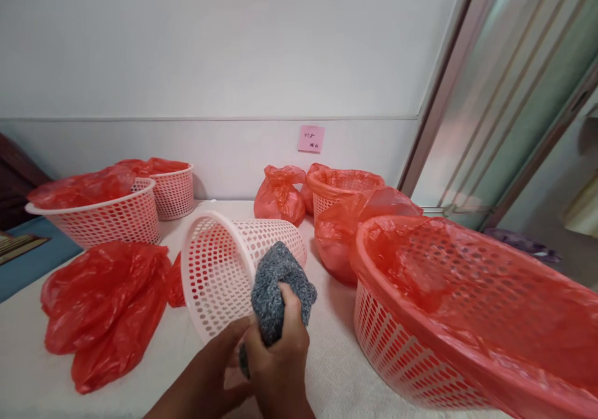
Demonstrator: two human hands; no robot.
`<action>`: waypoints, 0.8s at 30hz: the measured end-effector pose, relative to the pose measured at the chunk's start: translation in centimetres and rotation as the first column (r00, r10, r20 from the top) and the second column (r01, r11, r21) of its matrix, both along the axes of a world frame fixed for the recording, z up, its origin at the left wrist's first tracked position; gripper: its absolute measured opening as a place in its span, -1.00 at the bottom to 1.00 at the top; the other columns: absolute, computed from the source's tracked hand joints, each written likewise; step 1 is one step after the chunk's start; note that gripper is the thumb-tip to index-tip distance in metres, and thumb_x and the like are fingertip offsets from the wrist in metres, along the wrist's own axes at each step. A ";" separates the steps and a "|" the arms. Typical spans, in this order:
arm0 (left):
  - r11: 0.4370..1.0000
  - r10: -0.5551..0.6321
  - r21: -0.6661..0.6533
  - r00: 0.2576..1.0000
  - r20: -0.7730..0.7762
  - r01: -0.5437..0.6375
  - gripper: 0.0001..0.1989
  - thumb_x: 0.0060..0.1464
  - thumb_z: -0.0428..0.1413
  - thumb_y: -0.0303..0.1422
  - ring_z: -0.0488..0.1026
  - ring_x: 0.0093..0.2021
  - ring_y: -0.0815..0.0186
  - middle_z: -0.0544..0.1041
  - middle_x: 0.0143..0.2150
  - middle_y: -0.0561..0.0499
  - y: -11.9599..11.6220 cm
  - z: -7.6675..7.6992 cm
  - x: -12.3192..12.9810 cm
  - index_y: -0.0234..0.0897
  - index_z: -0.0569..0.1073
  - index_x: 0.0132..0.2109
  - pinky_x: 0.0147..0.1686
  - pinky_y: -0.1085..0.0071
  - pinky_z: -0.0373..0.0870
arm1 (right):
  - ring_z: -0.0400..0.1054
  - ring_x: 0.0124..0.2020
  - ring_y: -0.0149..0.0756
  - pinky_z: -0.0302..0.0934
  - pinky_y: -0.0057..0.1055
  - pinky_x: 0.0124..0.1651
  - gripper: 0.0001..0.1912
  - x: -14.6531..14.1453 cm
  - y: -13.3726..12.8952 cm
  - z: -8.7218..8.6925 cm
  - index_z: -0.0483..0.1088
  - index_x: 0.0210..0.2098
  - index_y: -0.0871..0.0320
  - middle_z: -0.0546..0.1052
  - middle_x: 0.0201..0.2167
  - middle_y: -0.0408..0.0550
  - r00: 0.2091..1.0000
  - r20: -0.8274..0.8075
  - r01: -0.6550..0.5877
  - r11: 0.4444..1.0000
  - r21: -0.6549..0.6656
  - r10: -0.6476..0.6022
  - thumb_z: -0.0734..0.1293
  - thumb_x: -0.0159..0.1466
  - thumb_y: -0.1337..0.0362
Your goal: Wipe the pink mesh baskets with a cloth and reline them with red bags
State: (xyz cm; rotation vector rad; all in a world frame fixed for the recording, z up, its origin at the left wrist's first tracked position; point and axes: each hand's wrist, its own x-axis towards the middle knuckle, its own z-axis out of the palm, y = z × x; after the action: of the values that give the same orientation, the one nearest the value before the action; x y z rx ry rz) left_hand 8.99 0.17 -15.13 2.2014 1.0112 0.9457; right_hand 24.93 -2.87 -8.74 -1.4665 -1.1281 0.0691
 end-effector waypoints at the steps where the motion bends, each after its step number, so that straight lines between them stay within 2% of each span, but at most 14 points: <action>1: 0.995 0.020 0.101 0.999 -0.046 -0.015 -0.36 -0.02 0.23 -0.35 0.45 0.12 0.01 0.48 0.16 -0.16 0.4 -0.7 0.0 -0.08 0.33 0.23 0.06 0.06 0.43 | 0.49 -0.12 -0.12 0.41 -0.24 -0.13 -0.48 0.3 0.0 0.3 0.28 0.09 0.15 0.56 -0.10 0.05 0.999 -0.042 0.010 1.000 0.014 -0.009 0.32 0.15 0.16; 3: 0.957 0.051 0.288 0.994 -0.092 -0.022 -0.51 0.04 0.12 -0.45 0.53 0.02 0.09 0.56 0.06 -0.14 1.1 -1.3 0.0 -0.11 0.42 0.14 -0.01 0.13 0.49 | 0.47 -0.09 -0.12 0.39 -0.23 -0.09 -0.46 0.7 0.2 0.6 0.30 0.09 0.14 0.55 -0.08 0.04 0.992 -0.126 0.020 0.999 0.044 -0.014 0.34 0.14 0.13; 4: 0.936 0.077 0.349 0.993 -0.093 -0.040 -0.56 0.06 0.09 -0.47 0.55 -0.01 0.13 0.59 0.02 -0.12 1.3 -1.1 0.1 -0.12 0.44 0.11 -0.03 0.17 0.51 | 0.46 -0.08 -0.12 0.37 -0.22 -0.05 -0.45 1.0 0.3 0.6 0.31 0.10 0.13 0.54 -0.06 0.03 0.986 -0.165 0.017 0.998 0.057 -0.008 0.35 0.15 0.11; 6: 0.925 0.095 0.376 0.992 -0.081 -0.058 -0.62 0.10 0.05 -0.46 0.57 -0.08 0.18 0.61 -0.04 -0.11 1.4 0.1 0.1 -0.16 0.47 0.06 -0.08 0.26 0.53 | 0.43 -0.03 -0.12 0.32 -0.20 0.02 -0.45 1.5 0.8 0.2 0.31 0.12 0.13 0.53 -0.02 0.04 0.974 -0.226 0.000 0.998 0.068 0.015 0.33 0.16 0.10; 9: 0.971 0.051 0.231 0.999 0.011 -0.052 -0.74 0.16 0.03 -0.39 0.59 -0.23 0.25 0.64 -0.22 -0.04 0.6 2.8 0.2 -0.18 0.51 -0.04 -0.23 0.43 0.52 | 0.39 0.04 -0.08 0.24 -0.12 0.11 -0.44 3.0 2.1 -1.1 0.31 0.13 0.16 0.50 0.03 0.09 0.962 -0.274 0.007 0.998 0.055 0.009 0.31 0.17 0.10; 11: 0.982 0.167 0.059 0.968 0.187 -0.181 -0.80 0.17 0.06 -0.30 0.57 -0.31 0.26 0.60 -0.37 0.00 -0.4 4.1 0.4 -0.19 0.56 -0.15 -0.31 0.48 0.49 | 0.37 0.07 -0.03 0.20 -0.07 0.14 -0.39 4.6 3.1 -2.0 0.31 0.14 0.21 0.49 0.05 0.16 0.959 -0.281 0.051 0.999 0.011 -0.046 0.30 0.15 0.07; 12: 0.960 0.278 -0.055 0.915 0.291 -0.274 -0.79 0.15 0.09 -0.25 0.56 -0.33 0.25 0.59 -0.41 0.01 -0.8 4.6 0.6 -0.20 0.57 -0.19 -0.32 0.48 0.48 | 0.36 0.07 0.00 0.19 -0.04 0.13 -0.36 5.5 3.6 -2.4 0.31 0.14 0.24 0.48 0.05 0.21 0.958 -0.273 0.081 0.997 -0.017 -0.083 0.30 0.13 0.05; 14: 0.873 0.485 -0.294 0.750 0.450 -0.389 -0.72 0.09 0.14 -0.14 0.55 -0.35 0.22 0.60 -0.40 0.01 -1.6 5.3 1.2 -0.24 0.58 -0.21 -0.31 0.44 0.47 | 0.36 0.07 0.05 0.19 -0.02 0.11 -0.31 7.1 4.4 -3.0 0.30 0.14 0.30 0.47 0.06 0.27 0.955 -0.245 0.156 0.986 -0.061 -0.167 0.29 0.12 0.02; 16: 0.813 0.576 -0.443 0.630 0.521 -0.377 -0.63 0.03 0.17 -0.06 0.53 -0.35 0.22 0.61 -0.35 0.00 -2.0 5.7 1.7 -0.26 0.58 -0.18 -0.31 0.42 0.47 | 0.36 0.06 0.06 0.21 -0.03 0.10 -0.32 7.8 4.8 -3.2 0.30 0.13 0.31 0.48 0.04 0.27 0.955 -0.203 0.211 0.976 -0.057 -0.219 0.28 0.11 0.03; 17: 0.804 0.587 -0.474 0.608 0.534 -0.360 -0.61 0.02 0.18 -0.04 0.53 -0.34 0.21 0.62 -0.34 0.00 -2.0 5.9 1.9 -0.27 0.58 -0.18 -0.32 0.42 0.47 | 0.36 0.06 0.04 0.22 -0.04 0.10 -0.35 7.7 4.8 -3.2 0.31 0.13 0.30 0.48 0.03 0.25 0.961 -0.171 0.212 0.977 -0.037 -0.215 0.28 0.12 0.07; 19: 0.799 0.593 -0.488 0.598 0.540 -0.352 -0.59 0.00 0.19 -0.03 0.53 -0.29 0.21 0.62 -0.33 0.01 -1.9 5.9 2.0 -0.27 0.57 -0.16 -0.32 0.45 0.45 | 0.38 0.03 -0.02 0.25 -0.08 0.08 -0.45 6.2 4.2 -3.2 0.32 0.11 0.24 0.50 0.01 0.18 0.984 -0.068 0.165 0.986 0.037 -0.162 0.26 0.16 0.17; 21: 0.802 0.589 -0.488 0.599 0.543 -0.346 -0.57 -0.02 0.21 -0.02 0.53 -0.28 0.21 0.62 -0.32 0.00 -1.6 5.9 1.6 -0.28 0.57 -0.16 -0.31 0.45 0.46 | 0.41 -0.01 -0.08 0.30 -0.14 0.03 -0.50 3.5 3.0 -3.2 0.30 0.12 0.17 0.51 -0.02 0.11 0.993 0.096 0.051 0.992 0.115 -0.062 0.24 0.18 0.29; 24: 0.794 0.598 -0.503 0.586 0.547 -0.341 -0.51 -0.10 0.24 0.03 0.54 -0.29 0.21 0.62 -0.34 -0.01 -0.8 6.1 0.5 -0.29 0.56 -0.18 -0.33 0.45 0.48 | 0.41 -0.04 -0.08 0.36 -0.17 -0.05 -0.37 -1.3 0.4 -3.6 0.23 0.19 0.08 0.49 -0.05 0.08 0.919 0.368 -0.215 0.963 0.159 0.145 0.22 0.10 0.41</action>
State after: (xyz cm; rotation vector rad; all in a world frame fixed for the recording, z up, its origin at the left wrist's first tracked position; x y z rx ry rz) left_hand 9.46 -0.67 -9.07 1.0941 1.2778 1.5333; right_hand 23.60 -2.43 -12.34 -1.2212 -1.5181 -0.1816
